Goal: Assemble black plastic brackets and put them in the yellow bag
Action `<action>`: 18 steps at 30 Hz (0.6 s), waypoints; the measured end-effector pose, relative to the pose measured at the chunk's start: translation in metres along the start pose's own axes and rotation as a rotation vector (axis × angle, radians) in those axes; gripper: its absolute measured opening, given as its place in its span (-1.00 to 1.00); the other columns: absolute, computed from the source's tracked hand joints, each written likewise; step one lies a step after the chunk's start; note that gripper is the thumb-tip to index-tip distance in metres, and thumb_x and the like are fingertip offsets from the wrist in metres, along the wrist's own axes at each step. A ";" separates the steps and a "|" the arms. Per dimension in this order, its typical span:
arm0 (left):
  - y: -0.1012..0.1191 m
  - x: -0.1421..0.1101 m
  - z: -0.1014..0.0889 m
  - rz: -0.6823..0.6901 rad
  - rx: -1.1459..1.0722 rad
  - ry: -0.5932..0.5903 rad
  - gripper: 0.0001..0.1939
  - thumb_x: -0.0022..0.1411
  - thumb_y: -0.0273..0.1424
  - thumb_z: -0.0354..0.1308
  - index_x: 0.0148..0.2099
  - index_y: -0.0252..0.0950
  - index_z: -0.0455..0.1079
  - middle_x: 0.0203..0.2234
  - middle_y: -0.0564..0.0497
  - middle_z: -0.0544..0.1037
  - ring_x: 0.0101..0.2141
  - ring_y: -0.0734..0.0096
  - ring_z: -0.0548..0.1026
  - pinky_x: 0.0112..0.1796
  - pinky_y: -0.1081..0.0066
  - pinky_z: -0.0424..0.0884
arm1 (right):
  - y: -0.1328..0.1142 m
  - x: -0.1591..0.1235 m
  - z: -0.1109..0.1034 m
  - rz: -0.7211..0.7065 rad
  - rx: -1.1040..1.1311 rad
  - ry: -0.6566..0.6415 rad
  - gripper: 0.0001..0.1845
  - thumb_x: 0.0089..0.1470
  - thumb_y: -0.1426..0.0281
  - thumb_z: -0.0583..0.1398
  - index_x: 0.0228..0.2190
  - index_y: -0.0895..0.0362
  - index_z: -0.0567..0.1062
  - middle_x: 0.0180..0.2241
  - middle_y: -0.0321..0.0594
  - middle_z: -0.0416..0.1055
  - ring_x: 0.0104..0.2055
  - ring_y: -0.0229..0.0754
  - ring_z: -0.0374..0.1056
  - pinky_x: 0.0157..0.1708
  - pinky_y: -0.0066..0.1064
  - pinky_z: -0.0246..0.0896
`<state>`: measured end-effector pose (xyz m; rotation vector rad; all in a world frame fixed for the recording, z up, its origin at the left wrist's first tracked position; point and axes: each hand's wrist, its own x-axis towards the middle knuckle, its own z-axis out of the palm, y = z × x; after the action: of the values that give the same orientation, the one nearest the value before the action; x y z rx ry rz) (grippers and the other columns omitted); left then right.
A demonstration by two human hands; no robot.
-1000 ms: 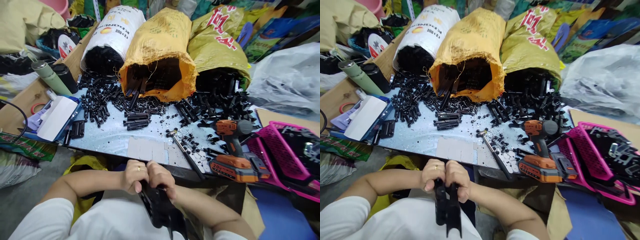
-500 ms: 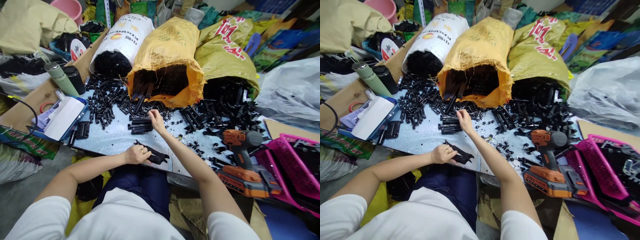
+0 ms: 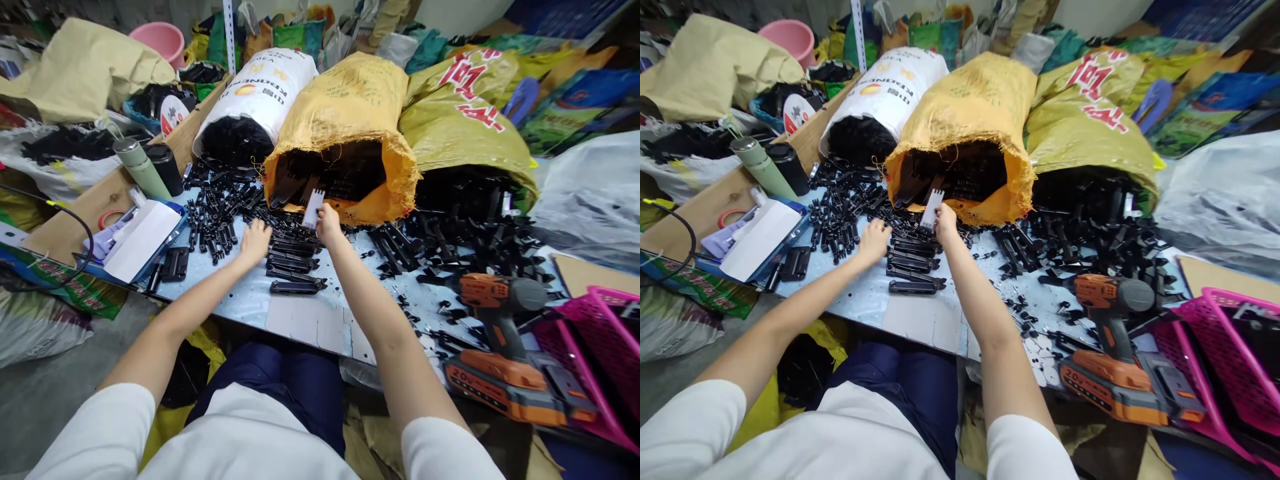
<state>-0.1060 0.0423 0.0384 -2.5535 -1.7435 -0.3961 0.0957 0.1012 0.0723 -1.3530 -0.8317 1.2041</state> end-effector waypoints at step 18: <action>-0.018 -0.080 -0.019 0.137 -0.073 -0.216 -0.63 0.31 -0.29 -0.08 0.07 -0.39 0.25 -0.19 -0.22 0.42 -0.12 0.13 0.39 -0.09 0.21 0.28 | 0.072 -0.162 -0.033 -0.665 -1.533 -0.345 -0.31 -0.10 -0.07 0.19 -0.13 0.23 0.39 -0.20 0.03 0.36 -0.10 0.07 0.20 -0.13 -0.19 0.01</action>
<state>-0.1534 -0.0271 0.0373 -2.8415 -1.6273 -0.1887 0.0776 -0.0729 0.0310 -1.6950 -2.4830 0.0712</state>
